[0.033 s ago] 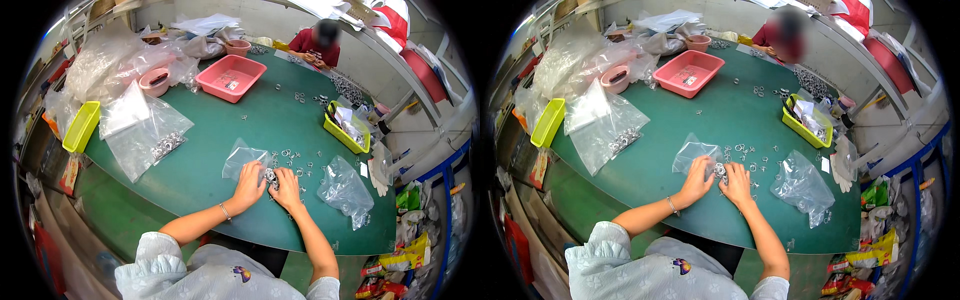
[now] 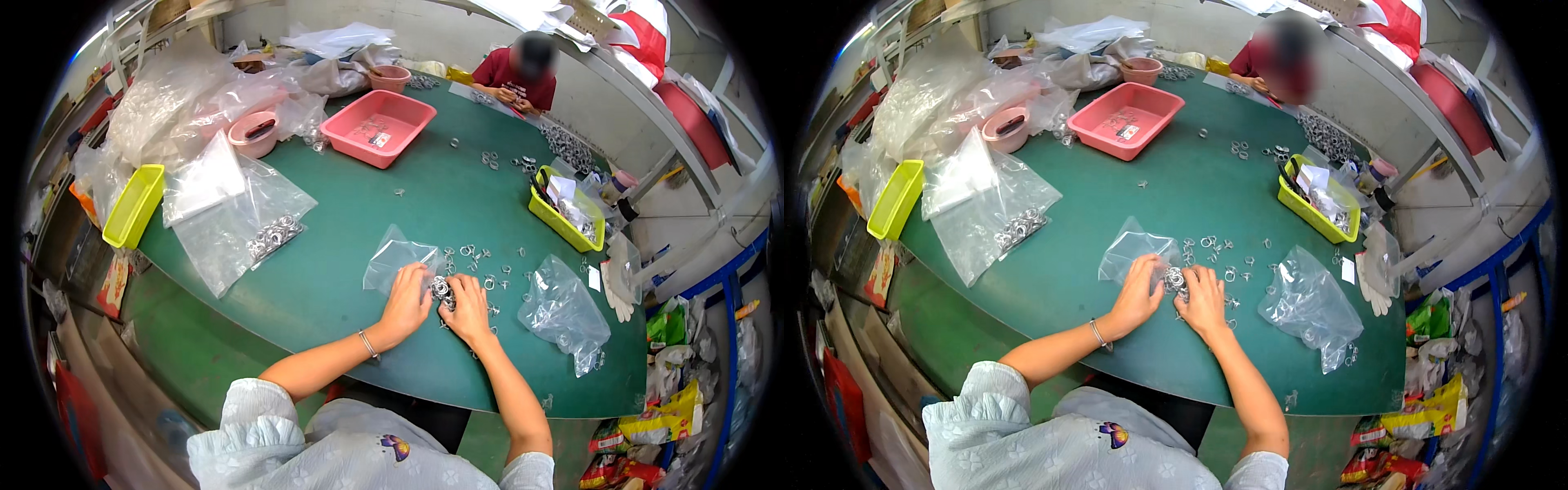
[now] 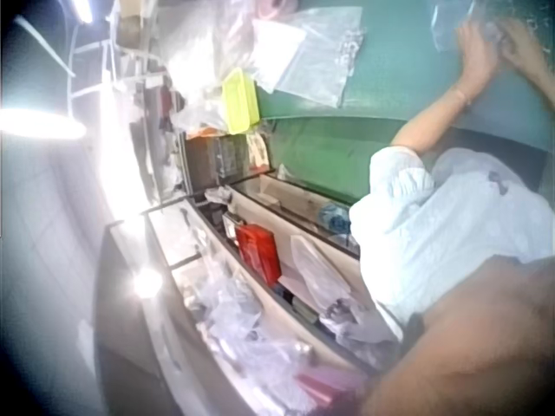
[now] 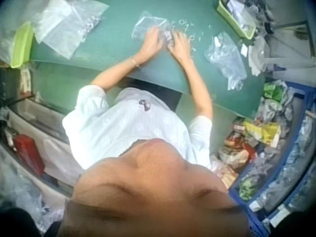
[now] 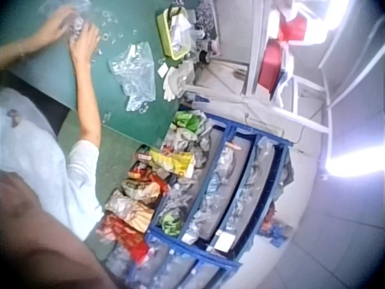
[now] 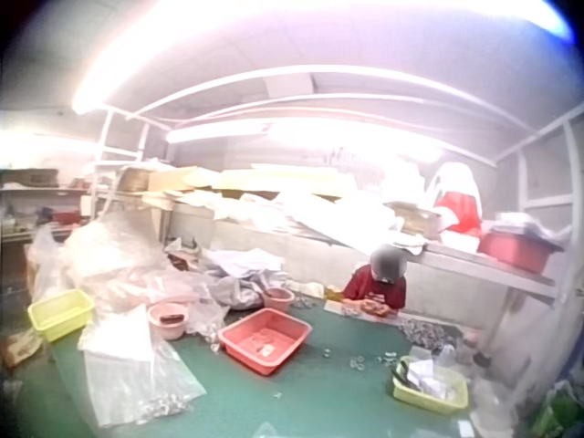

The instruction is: The person sorts small metal rings by hand on a green tabletop, picking them up individually or in small clusters from the surface and placing them into clear plastic bags.

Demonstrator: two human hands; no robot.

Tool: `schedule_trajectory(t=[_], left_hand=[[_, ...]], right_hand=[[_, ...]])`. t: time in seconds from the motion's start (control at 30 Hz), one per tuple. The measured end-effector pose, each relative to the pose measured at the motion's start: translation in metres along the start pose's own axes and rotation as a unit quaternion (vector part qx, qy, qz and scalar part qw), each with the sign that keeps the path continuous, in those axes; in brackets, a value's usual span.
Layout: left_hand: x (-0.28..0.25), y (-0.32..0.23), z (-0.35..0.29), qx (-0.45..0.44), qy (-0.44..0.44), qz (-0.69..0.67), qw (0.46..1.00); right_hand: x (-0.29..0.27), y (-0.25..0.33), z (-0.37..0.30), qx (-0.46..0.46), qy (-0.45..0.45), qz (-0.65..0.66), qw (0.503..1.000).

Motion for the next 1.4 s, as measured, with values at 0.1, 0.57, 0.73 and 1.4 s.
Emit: schedule_trajectory(t=[0.1,0.57,0.73,1.4], left_hand=[[0.001,0.002,0.000,-0.012,0.023,-0.061,0.998],[-0.007,-0.043,-0.002,0.121,0.008,0.030,0.992],[-0.013,-0.059,-0.002,0.109,0.021,-0.074,0.991],[-0.095,-0.025,0.082,-0.013,-0.074,-0.277,0.958]], right_hand=[[-0.003,-0.001,0.000,0.027,-0.034,0.034,0.998],[0.065,0.006,0.020,0.327,-0.163,0.876,0.315],[0.044,0.018,0.032,0.248,-0.127,0.899,0.339],[-0.039,0.097,0.112,-0.107,0.055,0.250,0.961]])
Point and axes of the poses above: each hand's wrist, its own z-axis towards the middle knuckle, its own x-axis out of the palm, y = z × x, the point moved 9 cm from there along z, towards the middle knuckle, and after that the axes turned 11 degrees about -x, right-handed, at the moved point
